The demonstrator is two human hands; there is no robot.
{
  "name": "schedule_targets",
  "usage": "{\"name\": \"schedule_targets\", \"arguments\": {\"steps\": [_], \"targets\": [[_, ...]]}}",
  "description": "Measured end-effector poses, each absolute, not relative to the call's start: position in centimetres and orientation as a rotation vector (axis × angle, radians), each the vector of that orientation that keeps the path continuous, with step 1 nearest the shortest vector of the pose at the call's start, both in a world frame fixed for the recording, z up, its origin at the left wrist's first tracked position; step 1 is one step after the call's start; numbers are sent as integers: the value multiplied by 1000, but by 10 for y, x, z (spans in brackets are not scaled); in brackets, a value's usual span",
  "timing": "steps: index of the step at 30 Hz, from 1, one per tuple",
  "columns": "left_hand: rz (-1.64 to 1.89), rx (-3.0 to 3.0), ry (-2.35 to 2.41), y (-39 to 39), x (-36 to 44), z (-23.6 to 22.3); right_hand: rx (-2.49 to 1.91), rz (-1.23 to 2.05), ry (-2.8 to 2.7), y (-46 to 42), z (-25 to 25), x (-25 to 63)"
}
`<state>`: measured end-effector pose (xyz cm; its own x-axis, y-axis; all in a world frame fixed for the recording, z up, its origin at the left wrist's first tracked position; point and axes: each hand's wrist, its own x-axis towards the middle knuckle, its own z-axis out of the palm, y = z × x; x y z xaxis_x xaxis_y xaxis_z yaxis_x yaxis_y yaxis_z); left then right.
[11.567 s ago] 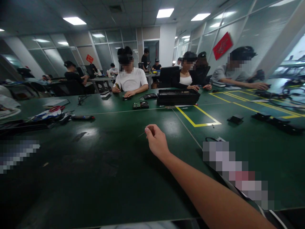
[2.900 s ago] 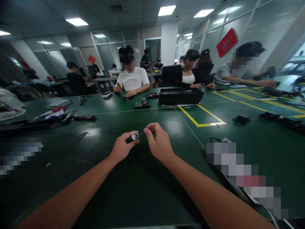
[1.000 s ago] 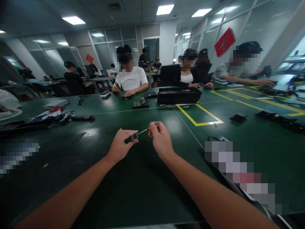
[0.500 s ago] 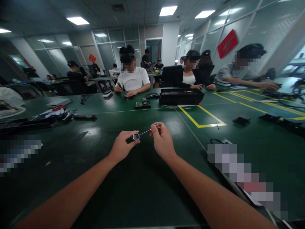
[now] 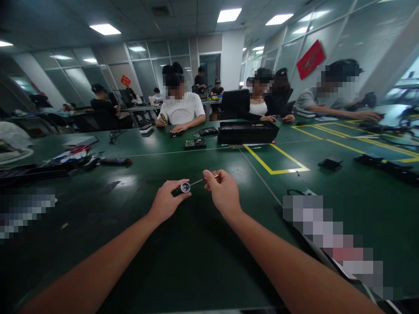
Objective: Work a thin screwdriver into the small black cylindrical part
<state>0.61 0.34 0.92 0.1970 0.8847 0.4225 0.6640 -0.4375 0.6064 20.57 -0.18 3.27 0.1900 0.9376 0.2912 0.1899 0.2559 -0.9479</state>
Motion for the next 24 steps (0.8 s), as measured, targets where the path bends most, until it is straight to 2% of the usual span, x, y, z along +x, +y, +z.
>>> {"name": "schedule_targets", "arguments": {"steps": [7,16,24], "targets": [[1092,2166,1457,4,6,11,-1148,931,-1167,6,20,205],[1090,2191,1486,6,3,4,-1054,753,-1568,-11,35,204],[1072,2216,1462,7,4,2,-1206,434,-1700,-18,39,202]]}}
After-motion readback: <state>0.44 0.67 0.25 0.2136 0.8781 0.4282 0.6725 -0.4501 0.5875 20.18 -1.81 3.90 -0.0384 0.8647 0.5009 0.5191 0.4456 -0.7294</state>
